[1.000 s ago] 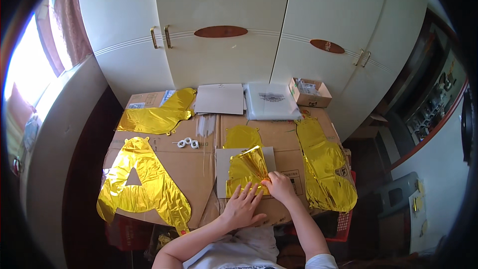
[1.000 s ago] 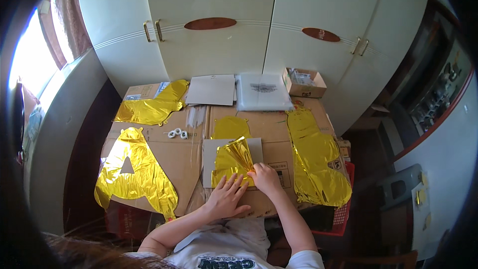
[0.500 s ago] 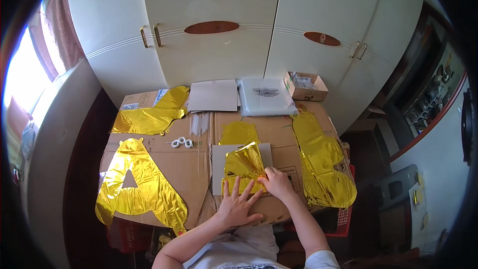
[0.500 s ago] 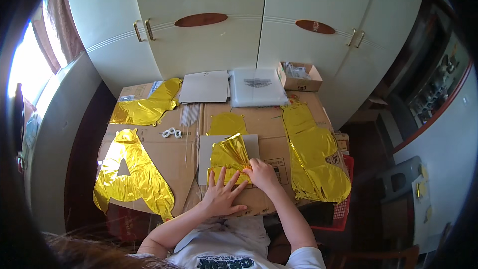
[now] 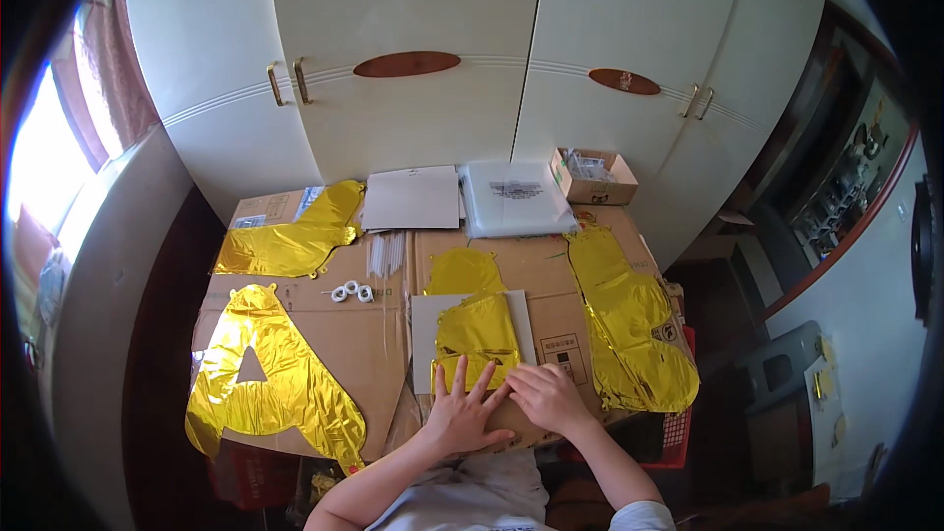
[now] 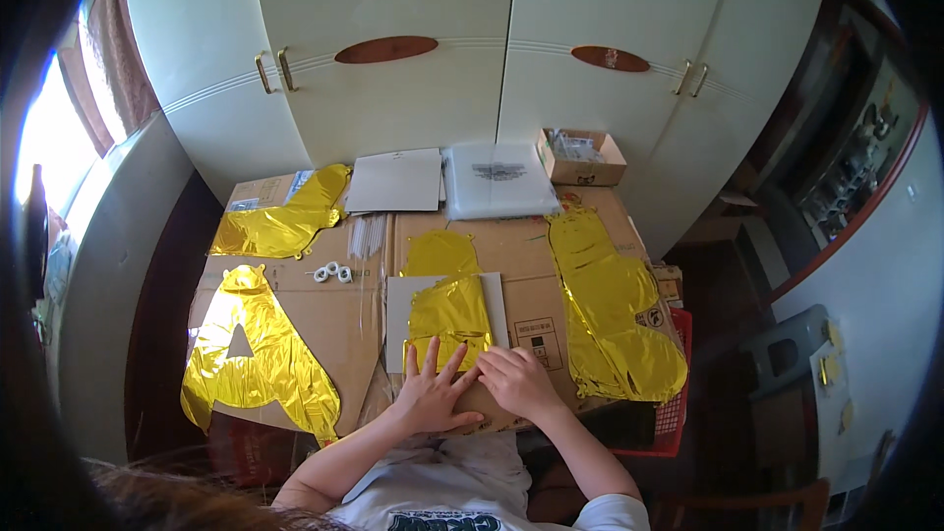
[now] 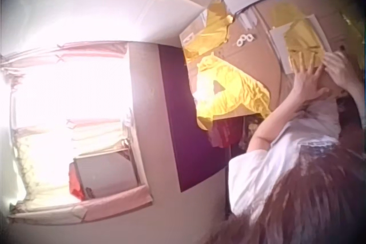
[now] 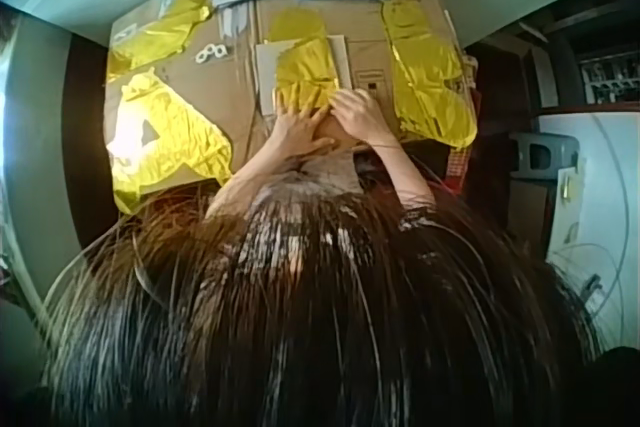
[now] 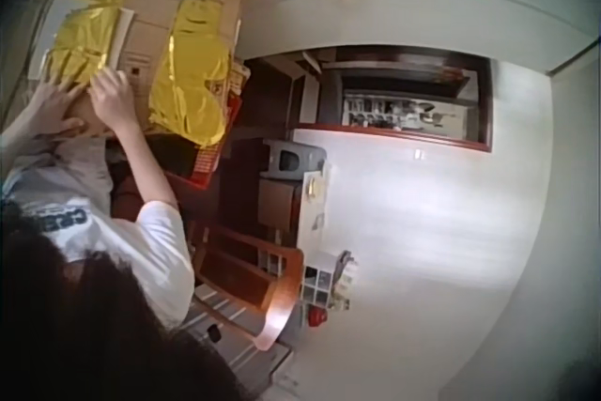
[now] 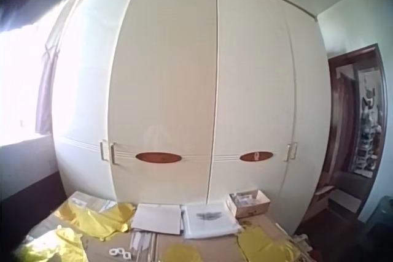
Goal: Folding gold foil balloons and placing them into cardboard packaging.
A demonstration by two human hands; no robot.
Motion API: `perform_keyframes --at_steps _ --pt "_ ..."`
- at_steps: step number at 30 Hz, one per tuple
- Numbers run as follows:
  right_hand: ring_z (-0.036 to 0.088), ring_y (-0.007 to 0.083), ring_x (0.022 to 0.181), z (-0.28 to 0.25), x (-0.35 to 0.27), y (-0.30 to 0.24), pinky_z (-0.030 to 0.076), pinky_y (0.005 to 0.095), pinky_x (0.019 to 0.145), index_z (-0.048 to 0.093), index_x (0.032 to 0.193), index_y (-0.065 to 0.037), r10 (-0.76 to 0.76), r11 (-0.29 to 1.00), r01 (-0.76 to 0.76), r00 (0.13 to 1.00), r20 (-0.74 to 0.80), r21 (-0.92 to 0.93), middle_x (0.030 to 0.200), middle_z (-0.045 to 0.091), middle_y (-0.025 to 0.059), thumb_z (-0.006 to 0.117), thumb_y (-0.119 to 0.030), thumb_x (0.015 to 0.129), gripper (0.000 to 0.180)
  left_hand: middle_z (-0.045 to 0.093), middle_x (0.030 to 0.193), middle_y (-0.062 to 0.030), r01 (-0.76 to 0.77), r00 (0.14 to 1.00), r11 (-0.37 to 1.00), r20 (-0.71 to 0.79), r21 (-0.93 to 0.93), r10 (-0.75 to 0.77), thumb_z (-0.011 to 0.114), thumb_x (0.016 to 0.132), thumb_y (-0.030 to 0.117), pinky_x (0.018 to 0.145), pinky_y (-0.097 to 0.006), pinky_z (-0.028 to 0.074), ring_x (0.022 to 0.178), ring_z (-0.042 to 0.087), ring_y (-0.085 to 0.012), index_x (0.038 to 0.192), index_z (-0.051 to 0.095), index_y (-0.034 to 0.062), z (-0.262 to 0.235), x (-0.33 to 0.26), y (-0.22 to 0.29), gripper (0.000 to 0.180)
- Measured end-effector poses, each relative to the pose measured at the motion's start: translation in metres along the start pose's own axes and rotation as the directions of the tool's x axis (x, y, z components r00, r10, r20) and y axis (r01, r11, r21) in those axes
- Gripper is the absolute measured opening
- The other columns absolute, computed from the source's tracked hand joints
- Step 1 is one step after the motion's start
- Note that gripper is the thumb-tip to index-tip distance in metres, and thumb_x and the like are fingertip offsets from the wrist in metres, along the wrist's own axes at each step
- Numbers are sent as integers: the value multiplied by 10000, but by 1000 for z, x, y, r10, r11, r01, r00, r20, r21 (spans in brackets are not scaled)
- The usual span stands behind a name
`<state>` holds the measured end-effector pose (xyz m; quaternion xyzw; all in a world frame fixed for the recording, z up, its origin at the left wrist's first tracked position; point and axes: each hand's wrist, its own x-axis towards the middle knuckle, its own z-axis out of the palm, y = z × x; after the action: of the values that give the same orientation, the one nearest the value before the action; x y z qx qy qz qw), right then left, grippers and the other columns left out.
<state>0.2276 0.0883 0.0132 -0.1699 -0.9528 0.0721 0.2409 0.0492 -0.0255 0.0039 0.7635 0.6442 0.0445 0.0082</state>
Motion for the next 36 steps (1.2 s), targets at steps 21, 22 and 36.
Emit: perform_keyframes --at_steps 21,22,36 --pt "462 304 1326 51 78 57 303 441 1128 624 1219 27 162 951 -121 979 125 -283 1309 600 153 514 -324 954 453 317 1547 -145 -6 999 1000 33 -22 7 443 786 812 1020 -789 144 1399 215 -534 1491 374 292 -6 2 -1 879" --pt "459 299 1328 55 81 62 299 441 1130 623 1222 25 155 950 -116 981 116 -292 1311 597 154 510 -334 955 461 318 1546 -145 -5 1000 1000 31 -23 6 441 786 813 1020 -789 144 1398 218 -534 1491 374 291 -6 2 -1 879" --pt "516 303 1142 49 75 105 443 408 934 459 1279 -29 745 419 -663 641 182 621 1259 506 198 633 -145 896 436 308 1557 -126 9 1000 1000 28 -3 -9 424 792 811 1040 -777 122 1412 203 -514 1497 348 309 -4 0 -1 869"
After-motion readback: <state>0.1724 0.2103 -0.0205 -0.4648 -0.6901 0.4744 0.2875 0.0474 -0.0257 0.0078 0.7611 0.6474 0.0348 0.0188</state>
